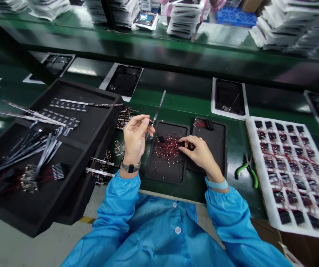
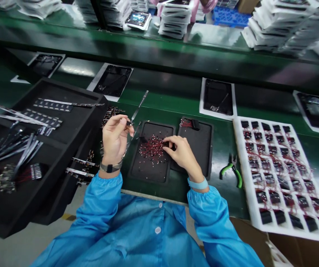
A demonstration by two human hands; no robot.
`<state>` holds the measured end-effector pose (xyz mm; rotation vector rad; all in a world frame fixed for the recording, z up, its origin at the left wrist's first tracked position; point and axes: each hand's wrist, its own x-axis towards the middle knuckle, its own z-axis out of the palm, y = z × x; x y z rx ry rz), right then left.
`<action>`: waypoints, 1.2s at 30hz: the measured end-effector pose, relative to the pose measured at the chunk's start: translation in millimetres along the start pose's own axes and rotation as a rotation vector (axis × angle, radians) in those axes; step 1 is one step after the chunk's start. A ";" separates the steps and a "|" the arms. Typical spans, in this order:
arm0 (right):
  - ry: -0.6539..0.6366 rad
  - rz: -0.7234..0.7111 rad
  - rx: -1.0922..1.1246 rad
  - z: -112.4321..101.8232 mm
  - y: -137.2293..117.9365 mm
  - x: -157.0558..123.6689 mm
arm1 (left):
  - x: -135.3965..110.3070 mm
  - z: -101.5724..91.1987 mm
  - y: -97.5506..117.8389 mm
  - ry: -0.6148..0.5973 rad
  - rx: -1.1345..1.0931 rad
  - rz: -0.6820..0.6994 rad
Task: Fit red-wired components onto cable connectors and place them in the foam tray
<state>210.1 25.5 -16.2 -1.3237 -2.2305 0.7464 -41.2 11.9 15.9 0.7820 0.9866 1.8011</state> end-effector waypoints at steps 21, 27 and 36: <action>0.269 0.171 0.680 1.8 -15.6 5.4 | -8.4 -0.6 -15.5 -0.121 0.151 -0.072; 0.108 0.185 0.727 5.8 -16.9 2.2 | -8.5 1.0 -16.8 -0.120 0.156 -0.089; 0.140 0.259 0.766 7.1 -17.1 0.4 | -12.6 3.9 -20.1 -0.146 0.220 -0.090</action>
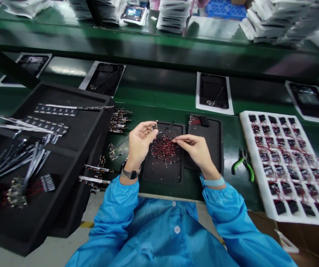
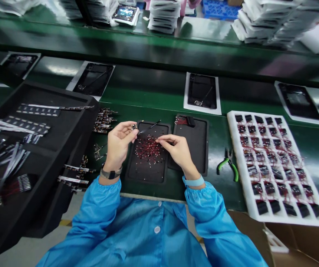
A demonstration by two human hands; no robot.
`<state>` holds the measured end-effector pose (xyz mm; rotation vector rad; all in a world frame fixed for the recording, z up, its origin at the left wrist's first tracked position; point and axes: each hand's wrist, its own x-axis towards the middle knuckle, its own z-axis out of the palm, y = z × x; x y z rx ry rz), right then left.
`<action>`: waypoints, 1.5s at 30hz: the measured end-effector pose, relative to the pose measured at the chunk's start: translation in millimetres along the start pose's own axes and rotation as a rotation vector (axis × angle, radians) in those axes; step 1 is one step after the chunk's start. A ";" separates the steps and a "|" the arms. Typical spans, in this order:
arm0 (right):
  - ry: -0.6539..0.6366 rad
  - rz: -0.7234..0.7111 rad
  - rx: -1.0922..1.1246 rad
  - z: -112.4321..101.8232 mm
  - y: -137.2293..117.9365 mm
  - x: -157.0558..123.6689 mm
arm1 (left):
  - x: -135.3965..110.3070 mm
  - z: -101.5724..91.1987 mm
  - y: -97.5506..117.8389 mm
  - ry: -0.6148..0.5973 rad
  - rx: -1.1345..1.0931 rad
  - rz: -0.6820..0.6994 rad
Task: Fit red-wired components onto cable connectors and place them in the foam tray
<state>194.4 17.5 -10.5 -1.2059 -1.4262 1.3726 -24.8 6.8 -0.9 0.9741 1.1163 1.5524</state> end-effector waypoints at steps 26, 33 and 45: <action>-0.251 -0.032 -0.224 -13.6 -23.0 -14.0 | -10.4 5.8 7.8 -0.541 0.457 -0.007; -0.333 0.002 -0.279 -17.9 -25.2 -15.2 | -10.2 5.3 5.5 -0.636 0.506 -0.024; -0.428 0.091 -0.264 -18.4 -27.0 -14.5 | -10.8 8.1 8.4 -0.687 0.532 -0.025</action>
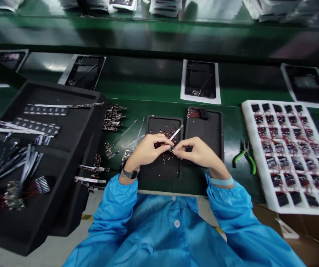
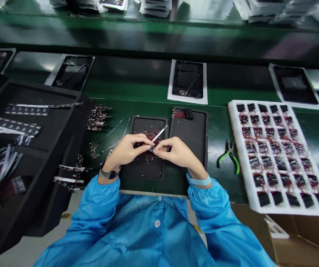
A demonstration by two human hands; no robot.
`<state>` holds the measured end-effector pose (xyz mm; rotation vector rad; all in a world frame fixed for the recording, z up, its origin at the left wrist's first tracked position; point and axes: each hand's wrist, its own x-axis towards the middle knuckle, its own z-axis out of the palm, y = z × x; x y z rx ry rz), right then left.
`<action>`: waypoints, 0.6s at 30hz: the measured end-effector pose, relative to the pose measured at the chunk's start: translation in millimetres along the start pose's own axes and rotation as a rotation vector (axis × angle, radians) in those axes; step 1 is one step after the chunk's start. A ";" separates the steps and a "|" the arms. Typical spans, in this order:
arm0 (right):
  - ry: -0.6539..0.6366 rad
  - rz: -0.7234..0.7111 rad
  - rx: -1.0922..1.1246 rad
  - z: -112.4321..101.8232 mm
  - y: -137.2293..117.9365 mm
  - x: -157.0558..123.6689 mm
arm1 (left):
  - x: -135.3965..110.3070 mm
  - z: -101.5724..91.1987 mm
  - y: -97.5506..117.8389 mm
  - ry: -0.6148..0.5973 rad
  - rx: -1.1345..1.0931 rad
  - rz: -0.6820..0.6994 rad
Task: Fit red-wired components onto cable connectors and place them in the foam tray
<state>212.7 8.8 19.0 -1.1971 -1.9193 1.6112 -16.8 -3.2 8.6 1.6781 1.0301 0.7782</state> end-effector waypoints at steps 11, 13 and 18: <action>-0.028 0.006 0.063 -0.1 3.6 0.0 | -0.4 -0.5 -1.9 -0.018 -0.042 0.009; -0.042 0.016 0.062 0.0 4.3 0.1 | -0.3 -0.5 -1.7 -0.024 -0.041 0.003; -0.055 0.038 0.072 0.1 5.0 0.6 | -0.6 -0.5 -2.2 -0.034 -0.036 0.009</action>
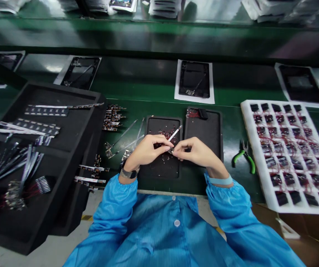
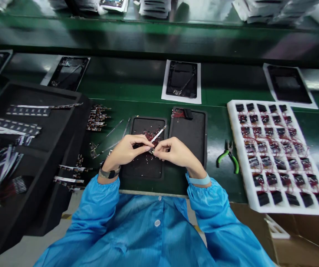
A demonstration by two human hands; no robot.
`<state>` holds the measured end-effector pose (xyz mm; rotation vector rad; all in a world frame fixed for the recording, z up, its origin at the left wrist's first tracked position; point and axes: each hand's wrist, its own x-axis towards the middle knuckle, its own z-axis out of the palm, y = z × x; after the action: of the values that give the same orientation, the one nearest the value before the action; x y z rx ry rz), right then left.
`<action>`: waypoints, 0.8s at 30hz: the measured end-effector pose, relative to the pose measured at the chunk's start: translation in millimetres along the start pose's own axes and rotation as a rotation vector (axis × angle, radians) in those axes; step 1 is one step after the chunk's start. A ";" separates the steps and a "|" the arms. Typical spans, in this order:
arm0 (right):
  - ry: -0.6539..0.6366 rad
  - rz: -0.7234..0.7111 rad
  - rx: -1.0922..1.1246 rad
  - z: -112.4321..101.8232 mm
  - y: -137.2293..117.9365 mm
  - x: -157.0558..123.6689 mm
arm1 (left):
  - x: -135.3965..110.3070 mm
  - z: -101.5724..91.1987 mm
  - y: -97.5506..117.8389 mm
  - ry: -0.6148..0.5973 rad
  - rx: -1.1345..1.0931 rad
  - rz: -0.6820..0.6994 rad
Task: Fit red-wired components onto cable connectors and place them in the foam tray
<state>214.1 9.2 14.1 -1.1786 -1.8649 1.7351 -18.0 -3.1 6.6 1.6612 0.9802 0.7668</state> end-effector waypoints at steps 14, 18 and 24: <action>0.042 0.017 0.031 4.9 3.2 0.2 | 0.0 3.4 -0.5 0.067 0.059 -0.008; 0.070 -0.004 0.011 4.6 2.2 0.1 | -0.3 1.6 -1.9 0.079 0.043 -0.013; 0.122 -0.074 -0.056 4.8 -4.7 -2.2 | -0.6 -1.1 -2.7 0.087 -0.019 -0.031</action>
<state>210.4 4.8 18.1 -1.1928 -1.8709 1.5455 -19.9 -2.8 4.3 1.6039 1.0542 0.8305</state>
